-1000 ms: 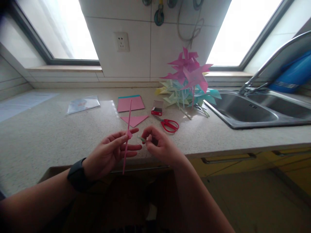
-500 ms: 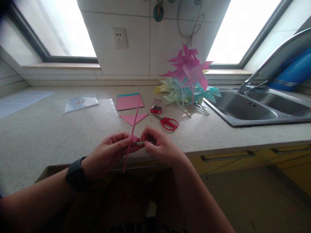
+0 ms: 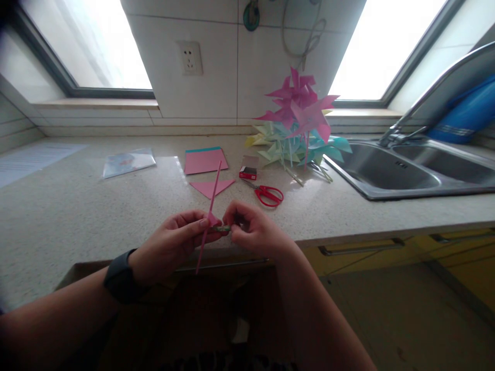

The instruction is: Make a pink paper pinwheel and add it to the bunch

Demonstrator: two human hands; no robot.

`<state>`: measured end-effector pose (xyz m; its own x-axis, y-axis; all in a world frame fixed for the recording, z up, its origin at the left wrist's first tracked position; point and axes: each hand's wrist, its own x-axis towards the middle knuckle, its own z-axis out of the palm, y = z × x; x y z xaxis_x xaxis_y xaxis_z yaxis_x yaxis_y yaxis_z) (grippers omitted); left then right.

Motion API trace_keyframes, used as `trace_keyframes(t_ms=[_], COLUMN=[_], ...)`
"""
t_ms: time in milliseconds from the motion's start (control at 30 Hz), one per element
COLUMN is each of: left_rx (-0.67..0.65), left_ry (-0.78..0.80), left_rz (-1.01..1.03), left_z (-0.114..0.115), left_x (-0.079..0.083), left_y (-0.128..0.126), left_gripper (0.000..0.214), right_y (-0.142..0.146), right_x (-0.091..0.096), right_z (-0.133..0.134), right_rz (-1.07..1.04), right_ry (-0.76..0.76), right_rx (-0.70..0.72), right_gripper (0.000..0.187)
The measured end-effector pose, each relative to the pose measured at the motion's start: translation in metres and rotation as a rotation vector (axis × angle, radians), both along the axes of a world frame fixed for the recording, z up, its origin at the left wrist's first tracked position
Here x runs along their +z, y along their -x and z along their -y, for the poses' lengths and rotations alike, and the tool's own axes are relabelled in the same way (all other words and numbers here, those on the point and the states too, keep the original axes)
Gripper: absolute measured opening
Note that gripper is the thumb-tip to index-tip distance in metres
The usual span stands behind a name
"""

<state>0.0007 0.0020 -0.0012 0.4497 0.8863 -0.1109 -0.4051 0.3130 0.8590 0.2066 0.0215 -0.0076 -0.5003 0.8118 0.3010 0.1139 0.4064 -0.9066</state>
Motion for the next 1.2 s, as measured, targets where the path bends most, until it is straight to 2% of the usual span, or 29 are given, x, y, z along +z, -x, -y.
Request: trace_keyframes(t_ms=[267,667,900,1200], left_rx=[0.015,0.026,0.057,0.038], left_ry=[-0.019,-0.021,-0.001,-0.007], left_rz=[-0.001,0.005,0.012,0.014], left_z=[0.0005,0.0012,0.0000,0.0013], left_x=[-0.0035,-0.0007,-0.0011,-0.0007], left_y=[0.0014,-0.0006,-0.0001,-0.0003], left_gripper=[0.016,0.015,0.017,0.015], right_y=[0.0010,-0.0001,0.0005,0.0005], right_x=[0.0003,-0.0053,0.0017,0.0020], right_z=[-0.0001,-0.0046,-0.0006,0.0004], right_rz=[-0.013,-0.012,-0.055,-0.053], right_ry=[-0.015,-0.059,0.043,0.071], right_rx=[-0.014,-0.034,0.030,0.053], right_gripper=[0.017,0.022,0.015,0.019])
